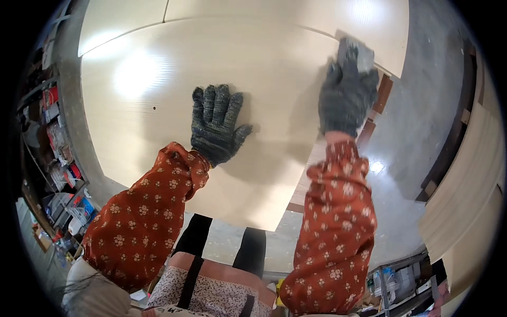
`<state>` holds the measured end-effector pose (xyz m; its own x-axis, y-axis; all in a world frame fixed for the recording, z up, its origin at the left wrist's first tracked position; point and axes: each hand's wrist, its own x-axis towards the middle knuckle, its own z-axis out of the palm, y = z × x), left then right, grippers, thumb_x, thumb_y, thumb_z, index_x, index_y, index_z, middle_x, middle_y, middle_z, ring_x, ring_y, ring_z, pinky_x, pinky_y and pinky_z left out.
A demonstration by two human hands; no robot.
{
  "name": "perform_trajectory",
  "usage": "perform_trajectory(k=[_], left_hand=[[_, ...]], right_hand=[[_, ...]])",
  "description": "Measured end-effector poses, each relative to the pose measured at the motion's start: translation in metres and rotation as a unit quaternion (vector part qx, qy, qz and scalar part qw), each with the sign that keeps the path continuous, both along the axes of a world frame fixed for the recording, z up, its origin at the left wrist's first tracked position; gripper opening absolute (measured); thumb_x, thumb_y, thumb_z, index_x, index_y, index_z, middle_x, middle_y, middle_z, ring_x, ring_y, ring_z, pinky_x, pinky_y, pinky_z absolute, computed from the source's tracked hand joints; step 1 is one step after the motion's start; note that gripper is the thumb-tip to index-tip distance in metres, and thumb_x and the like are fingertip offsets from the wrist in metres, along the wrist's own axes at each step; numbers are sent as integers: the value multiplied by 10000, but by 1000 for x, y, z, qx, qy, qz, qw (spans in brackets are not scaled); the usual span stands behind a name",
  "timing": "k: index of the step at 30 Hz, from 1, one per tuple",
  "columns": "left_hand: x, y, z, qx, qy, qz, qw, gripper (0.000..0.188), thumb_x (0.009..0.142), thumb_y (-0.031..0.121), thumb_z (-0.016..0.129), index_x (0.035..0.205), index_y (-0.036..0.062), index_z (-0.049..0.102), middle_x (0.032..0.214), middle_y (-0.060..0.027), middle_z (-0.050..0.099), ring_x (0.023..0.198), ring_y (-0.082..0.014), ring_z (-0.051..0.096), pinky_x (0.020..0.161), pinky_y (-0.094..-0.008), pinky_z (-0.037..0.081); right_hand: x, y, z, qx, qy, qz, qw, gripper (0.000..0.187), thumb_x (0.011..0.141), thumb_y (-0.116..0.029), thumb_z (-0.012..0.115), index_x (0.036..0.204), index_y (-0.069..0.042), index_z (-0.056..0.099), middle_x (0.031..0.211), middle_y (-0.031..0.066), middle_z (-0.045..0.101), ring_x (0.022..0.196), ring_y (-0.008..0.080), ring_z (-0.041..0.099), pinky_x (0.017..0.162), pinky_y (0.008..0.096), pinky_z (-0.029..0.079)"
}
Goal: The person applies glue from a container to a block, rubs a board with a cloth and a liquid, then moves to a separate area and sands the surface of multiple boards by hand using a sanding block.
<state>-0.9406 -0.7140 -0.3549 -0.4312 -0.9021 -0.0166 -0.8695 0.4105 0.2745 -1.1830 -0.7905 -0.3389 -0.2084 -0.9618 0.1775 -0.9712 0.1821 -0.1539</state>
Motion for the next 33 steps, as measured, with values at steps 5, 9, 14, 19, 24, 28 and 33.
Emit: perform_trajectory(k=[5, 9, 14, 19, 24, 28, 33], left_hand=[[-1, -2, 6, -9, -5, 2, 1000, 624, 831, 442, 543, 1304, 58, 411, 1326, -226, 364, 1228, -431, 328, 1035, -615, 187], [-3, -5, 11, 27, 23, 0, 999, 624, 826, 418, 561, 1310, 57, 405, 1337, -233, 355, 1239, -435, 318, 1040, -614, 181], [2, 2, 0, 5, 6, 4, 1000, 626, 847, 410, 533, 1337, 52, 377, 1407, -221, 292, 1305, -429, 247, 1062, -608, 151], [4, 5, -5, -21, 19, -3, 1000, 636, 854, 413, 530, 1353, 56, 362, 1425, -221, 263, 1327, -424, 215, 1067, -606, 149], [1, 3, -3, -13, 37, 1, 999, 649, 852, 411, 542, 1362, 56, 352, 1422, -229, 263, 1330, -426, 209, 1064, -609, 156], [4, 3, -5, -19, 25, 2, 1000, 645, 853, 418, 540, 1354, 55, 357, 1409, -229, 282, 1317, -426, 231, 1062, -609, 160], [0, 5, -9, -31, 46, -2, 998, 645, 856, 418, 536, 1359, 57, 355, 1420, -221, 273, 1326, -422, 222, 1061, -609, 161]], right_hand=[[-2, 16, -12, -32, 8, 0, 999, 398, 869, -322, 532, 1230, -155, 531, 1119, 291, 469, 989, 407, 516, 862, 483, 415], [-9, 6, -7, -7, -19, 12, 1000, 399, 880, -339, 526, 1229, -146, 533, 1127, 282, 463, 1003, 403, 515, 855, 474, 428], [3, 49, -13, -20, -31, -9, 999, 392, 875, -320, 540, 1220, -134, 523, 1123, 286, 471, 923, 413, 548, 824, 465, 454], [-3, 39, -2, 31, -91, -4, 995, 410, 877, -328, 536, 1243, -146, 509, 1134, 302, 474, 918, 416, 548, 806, 470, 452], [-4, 22, 0, 35, -49, -15, 998, 431, 863, -300, 567, 1249, -120, 502, 1130, 296, 480, 912, 414, 547, 800, 455, 458], [-2, 48, -5, 42, -77, -30, 996, 389, 845, -277, 589, 1187, -96, 552, 1154, 267, 480, 1012, 387, 506, 844, 449, 439], [-15, 19, 1, 93, -106, -16, 990, 357, 859, -293, 567, 1154, -93, 568, 1138, 215, 503, 1016, 363, 509, 853, 443, 428]])
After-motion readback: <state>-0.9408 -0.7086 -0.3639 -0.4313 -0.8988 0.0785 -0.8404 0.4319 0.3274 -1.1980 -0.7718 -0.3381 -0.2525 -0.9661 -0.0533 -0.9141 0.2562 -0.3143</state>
